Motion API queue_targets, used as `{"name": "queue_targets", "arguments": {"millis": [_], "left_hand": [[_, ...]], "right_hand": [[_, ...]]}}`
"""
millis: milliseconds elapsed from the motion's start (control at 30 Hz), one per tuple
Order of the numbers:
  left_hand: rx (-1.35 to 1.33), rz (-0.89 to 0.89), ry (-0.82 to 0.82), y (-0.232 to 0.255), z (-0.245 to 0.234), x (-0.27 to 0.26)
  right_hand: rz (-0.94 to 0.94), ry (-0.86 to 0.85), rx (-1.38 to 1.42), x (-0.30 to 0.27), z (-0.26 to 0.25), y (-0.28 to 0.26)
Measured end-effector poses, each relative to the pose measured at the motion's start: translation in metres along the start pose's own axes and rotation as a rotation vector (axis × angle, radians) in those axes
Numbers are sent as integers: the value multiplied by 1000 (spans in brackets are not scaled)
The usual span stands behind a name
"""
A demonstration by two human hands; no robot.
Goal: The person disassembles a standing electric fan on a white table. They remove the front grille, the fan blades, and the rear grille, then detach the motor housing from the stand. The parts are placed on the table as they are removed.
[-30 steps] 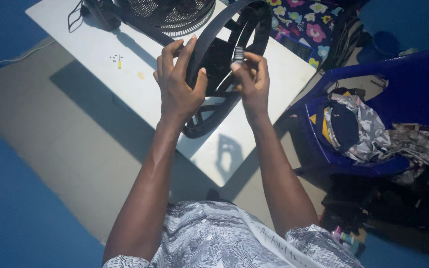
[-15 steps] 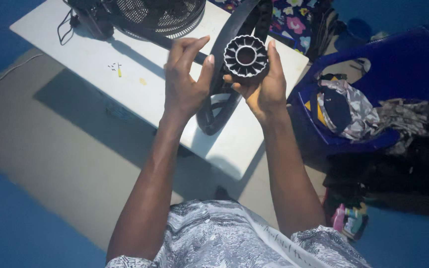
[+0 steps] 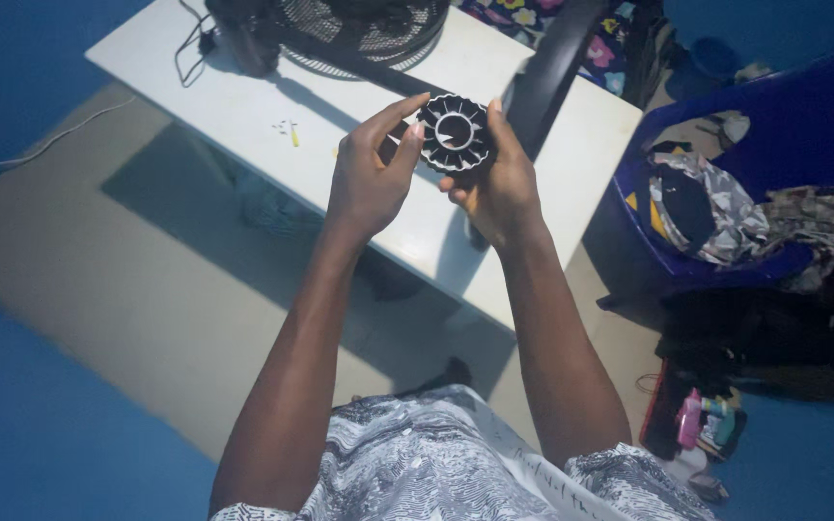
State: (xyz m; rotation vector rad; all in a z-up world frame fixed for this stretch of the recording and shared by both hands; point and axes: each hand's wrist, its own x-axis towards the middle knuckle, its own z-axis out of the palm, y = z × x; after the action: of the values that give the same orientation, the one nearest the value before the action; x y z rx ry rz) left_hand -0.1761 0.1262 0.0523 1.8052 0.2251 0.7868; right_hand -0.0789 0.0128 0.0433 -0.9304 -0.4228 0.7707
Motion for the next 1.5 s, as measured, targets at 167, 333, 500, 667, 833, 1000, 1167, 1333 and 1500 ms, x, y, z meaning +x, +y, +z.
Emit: {"name": "queue_targets", "arguments": {"millis": [167,333,500,667,833,1000,1167,1333,1500], "left_hand": [[13,1,36,-9,-29,4],[-150,-203,33,-30,-42,25],[-357,-268,39,-61,-54,54],[-523,-185,-19,-85,-67,90],[-448,-224,2,-96,-80,126],[-464,-208,-5,-110,-86,155],[-487,-184,-32,-125,-97,180],[-458,-229,-112,-143,-117,202],[-460,-221,-202,-161,-144,223]], "right_hand": [[32,23,-208,6,29,12],[-138,10,-408,22,44,23],[-446,35,-923,54,48,37],[-612,-23,-871,94,49,48],[-429,99,-508,141,43,52],[-247,155,-411,173,35,56],[-214,191,-324,198,46,60],[-174,328,-282,216,64,71],[-211,378,-213,234,91,85]]}}
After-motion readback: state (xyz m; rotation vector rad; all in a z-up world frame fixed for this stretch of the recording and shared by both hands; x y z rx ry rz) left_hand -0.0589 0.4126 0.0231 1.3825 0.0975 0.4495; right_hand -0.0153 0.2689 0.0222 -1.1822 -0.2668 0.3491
